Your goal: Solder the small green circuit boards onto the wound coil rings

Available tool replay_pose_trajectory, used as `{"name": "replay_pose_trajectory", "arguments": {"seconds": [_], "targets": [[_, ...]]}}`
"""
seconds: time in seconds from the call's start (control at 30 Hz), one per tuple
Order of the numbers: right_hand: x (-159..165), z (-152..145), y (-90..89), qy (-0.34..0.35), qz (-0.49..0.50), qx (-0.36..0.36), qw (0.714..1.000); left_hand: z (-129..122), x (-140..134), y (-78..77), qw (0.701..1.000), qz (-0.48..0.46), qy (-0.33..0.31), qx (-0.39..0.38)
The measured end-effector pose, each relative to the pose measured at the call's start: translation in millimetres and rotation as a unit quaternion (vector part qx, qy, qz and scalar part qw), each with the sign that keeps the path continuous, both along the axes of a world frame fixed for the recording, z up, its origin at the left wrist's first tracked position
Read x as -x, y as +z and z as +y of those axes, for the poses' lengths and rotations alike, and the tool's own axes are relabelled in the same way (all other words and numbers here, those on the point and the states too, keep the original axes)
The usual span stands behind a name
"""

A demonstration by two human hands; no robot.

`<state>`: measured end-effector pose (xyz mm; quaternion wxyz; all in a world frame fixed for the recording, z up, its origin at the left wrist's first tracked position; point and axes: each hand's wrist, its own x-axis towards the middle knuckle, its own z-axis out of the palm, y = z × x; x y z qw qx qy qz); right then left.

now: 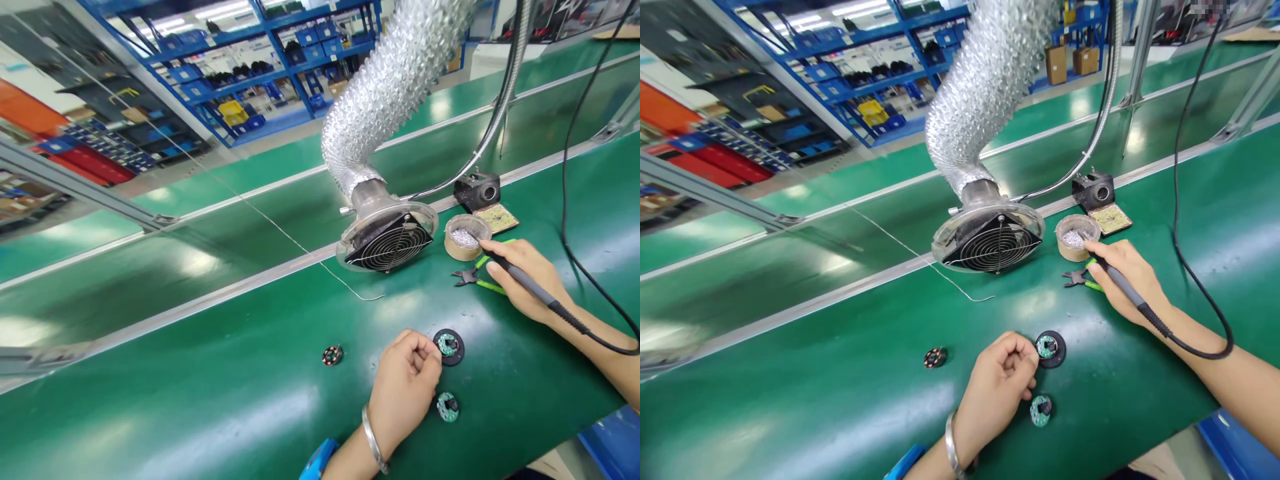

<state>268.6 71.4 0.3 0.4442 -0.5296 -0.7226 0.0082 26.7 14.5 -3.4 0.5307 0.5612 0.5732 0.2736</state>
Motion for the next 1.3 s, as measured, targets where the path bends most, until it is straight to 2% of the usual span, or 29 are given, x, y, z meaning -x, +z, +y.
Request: {"name": "replay_pose_trajectory", "arguments": {"seconds": [0.07,0.23,0.47,0.67,0.77,1.0,1.2,1.3], "targets": [[-1,4,0.5,0.003,0.034,0.022,0.999,0,1,-2.0,1.000,-0.007,0.001,0.003],[-5,2,0.1,0.000,0.199,0.051,0.979,1,2,-6.9,1.000,-0.020,-0.004,0.005],[-11,6,-1.3,-0.035,0.260,0.049,0.964,3,2,-8.7,1.000,-0.028,0.007,0.008],[-13,3,1.6,-0.036,0.212,0.017,0.976,3,3,-11.0,1.000,-0.024,0.004,-0.003],[-18,0,5.6,-0.015,0.160,-0.011,0.987,2,3,-11.0,1.000,-0.027,0.000,0.000],[-9,-14,14.7,0.076,0.056,-0.050,0.994,2,2,-9.1,0.999,-0.044,-0.006,-0.006],[33,-29,2.1,0.223,-0.006,0.002,0.975,1,1,-7.2,0.998,-0.063,-0.001,-0.010],[46,-33,-3.9,0.270,-0.031,0.025,0.962,1,1,-6.9,0.998,-0.068,-0.004,-0.011]]}}
